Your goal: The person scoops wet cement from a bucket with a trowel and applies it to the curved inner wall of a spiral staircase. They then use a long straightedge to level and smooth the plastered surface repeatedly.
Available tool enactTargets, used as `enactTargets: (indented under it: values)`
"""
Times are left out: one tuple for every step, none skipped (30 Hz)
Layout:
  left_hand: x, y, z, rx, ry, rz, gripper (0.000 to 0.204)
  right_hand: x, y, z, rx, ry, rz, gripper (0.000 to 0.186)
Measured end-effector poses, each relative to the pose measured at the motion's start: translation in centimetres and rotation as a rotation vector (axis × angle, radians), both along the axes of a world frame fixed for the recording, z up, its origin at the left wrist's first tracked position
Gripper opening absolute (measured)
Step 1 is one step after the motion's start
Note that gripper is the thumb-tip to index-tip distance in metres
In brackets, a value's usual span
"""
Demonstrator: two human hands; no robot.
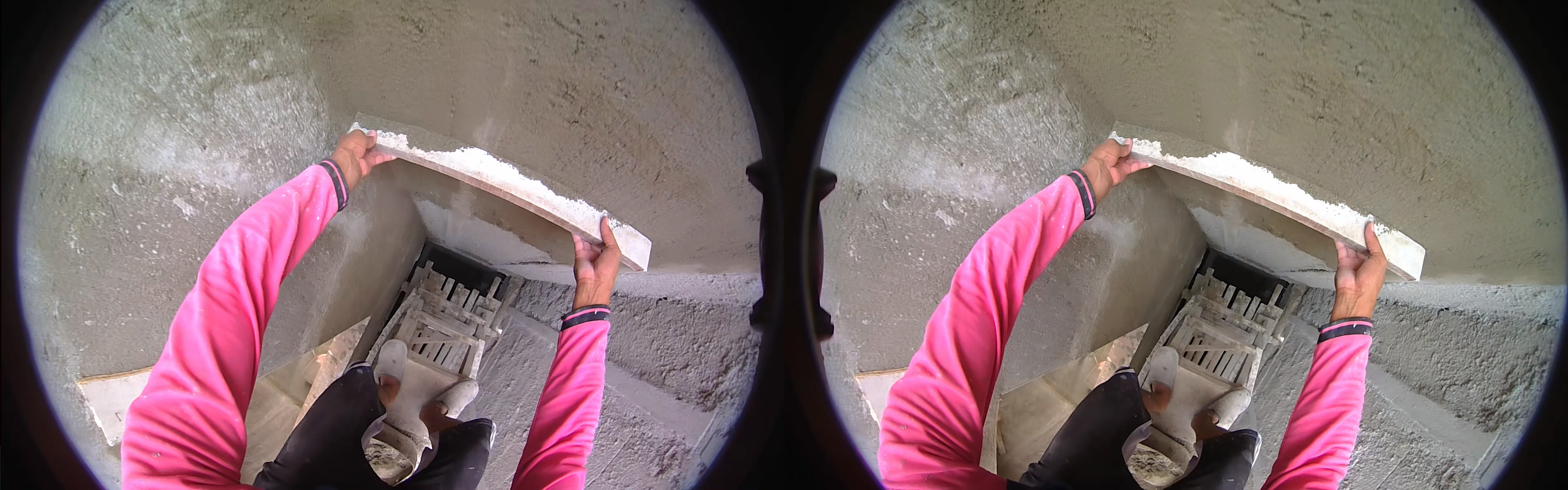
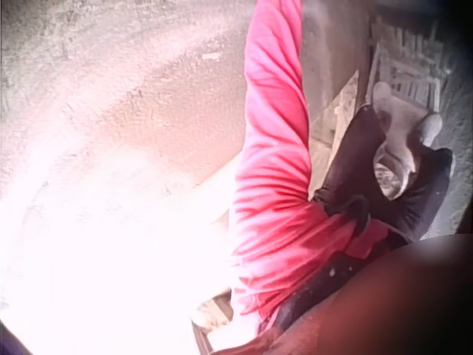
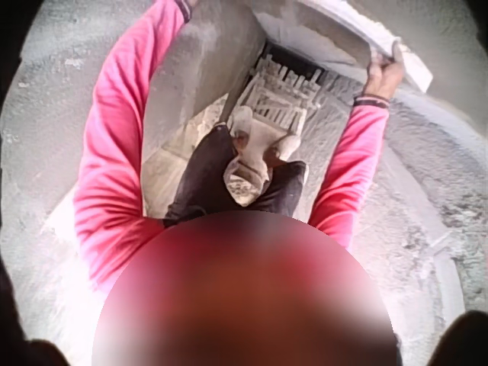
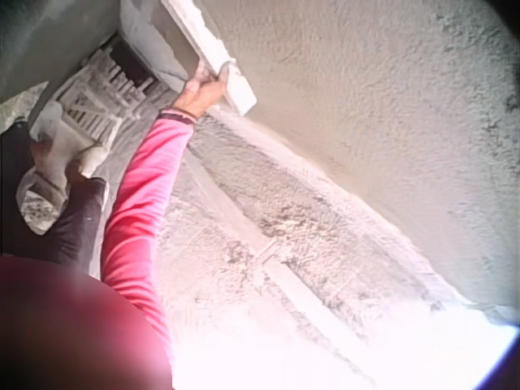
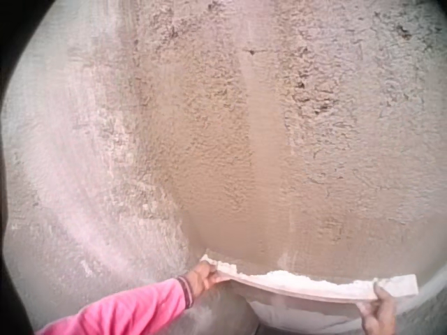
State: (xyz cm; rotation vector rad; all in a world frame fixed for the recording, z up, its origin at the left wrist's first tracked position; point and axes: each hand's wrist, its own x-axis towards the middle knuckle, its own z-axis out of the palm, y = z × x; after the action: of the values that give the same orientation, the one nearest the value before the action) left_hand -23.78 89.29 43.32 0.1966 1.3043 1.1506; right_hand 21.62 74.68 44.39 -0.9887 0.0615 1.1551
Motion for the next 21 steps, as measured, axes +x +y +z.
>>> enactTargets:
  values:
    - [0.0, -0.1, 1.3, -0.001, -0.004, 0.004, 0.042, 0.0, 0.0, 1.4, -0.002, 0.000, -0.015, 0.040]
    - [0.0, -0.3, 2.5, 0.000, 0.000, 0.009, 0.042, -0.1, -0.2, 2.6, 0.015, 0.001, 0.000, 0.041]
    - [0.1, -0.5, 3.9, 0.002, 0.002, 0.015, 0.041, -0.2, -0.2, 4.1, 0.019, -0.005, -0.001, 0.041]
    - [0.0, -0.3, 5.3, 0.017, 0.003, 0.018, 0.041, -0.2, -0.1, 5.5, 0.020, -0.012, -0.008, 0.041]
    - [-0.3, -0.2, 6.7, 0.026, -0.002, -0.019, 0.041, -0.2, 0.0, 6.9, 0.015, 0.009, -0.011, 0.041]
    - [-0.4, -0.1, 8.0, 0.032, -0.010, -0.025, 0.041, -0.1, 0.1, 8.3, 0.019, 0.002, -0.008, 0.041]
    - [-0.6, 0.0, 9.4, 0.042, -0.014, -0.032, 0.041, -0.4, 0.2, 9.6, 0.021, -0.005, -0.015, 0.041]
    - [-0.5, -0.1, 10.7, 0.036, -0.014, -0.030, 0.041, -0.4, 0.1, 11.0, 0.024, -0.015, -0.021, 0.040]
    - [-0.7, -0.1, 11.8, 0.019, -0.028, -0.015, 0.040, -0.4, 0.0, 12.2, 0.015, -0.020, -0.007, 0.041]
    - [-0.7, -0.2, 13.2, 0.017, -0.033, -0.015, 0.039, -0.5, -0.2, 13.6, 0.019, -0.020, -0.004, 0.041]
    - [-0.7, -0.2, 14.7, 0.020, -0.039, -0.012, 0.039, -0.5, -0.1, 15.1, 0.029, -0.020, 0.001, 0.041]
    - [-0.6, -0.1, 16.2, 0.022, -0.046, -0.009, 0.038, -0.4, 0.0, 16.6, 0.025, -0.025, -0.007, 0.042]
    - [-0.6, 0.0, 17.4, 0.030, -0.023, -0.026, 0.037, -0.4, 0.0, 18.0, 0.023, -0.045, -0.001, 0.042]
    - [-0.4, 0.2, 19.2, 0.039, -0.029, -0.031, 0.037, -0.3, 0.2, 19.6, 0.031, -0.047, -0.006, 0.042]
    - [-0.4, 0.2, 20.8, 0.045, -0.034, -0.034, 0.037, -0.4, 0.2, 21.3, 0.031, -0.050, -0.016, 0.042]
    - [-0.6, 0.1, 22.2, 0.056, -0.039, -0.036, 0.037, -0.6, 0.2, 22.7, 0.035, -0.052, -0.032, 0.042]
    - [-0.6, 0.0, 23.9, 0.083, -0.047, -0.037, 0.037, -0.5, 0.3, 24.5, 0.020, -0.068, -0.030, 0.042]
    - [-0.6, -0.1, 25.5, 0.082, -0.043, -0.027, 0.037, -0.6, 0.2, 26.2, 0.029, -0.061, -0.034, 0.042]
    - [-0.5, 0.2, 27.4, 0.085, -0.034, -0.014, 0.037, -0.7, 0.4, 27.9, 0.048, -0.053, -0.039, 0.041]
    - [-0.6, 0.3, 29.0, 0.087, -0.030, -0.003, 0.036, -0.9, 0.4, 29.6, 0.069, -0.047, -0.049, 0.041]
    - [-0.6, 0.3, 30.8, 0.110, -0.024, -0.011, 0.037, -0.9, 0.6, 31.1, 0.079, -0.059, -0.044, 0.040]
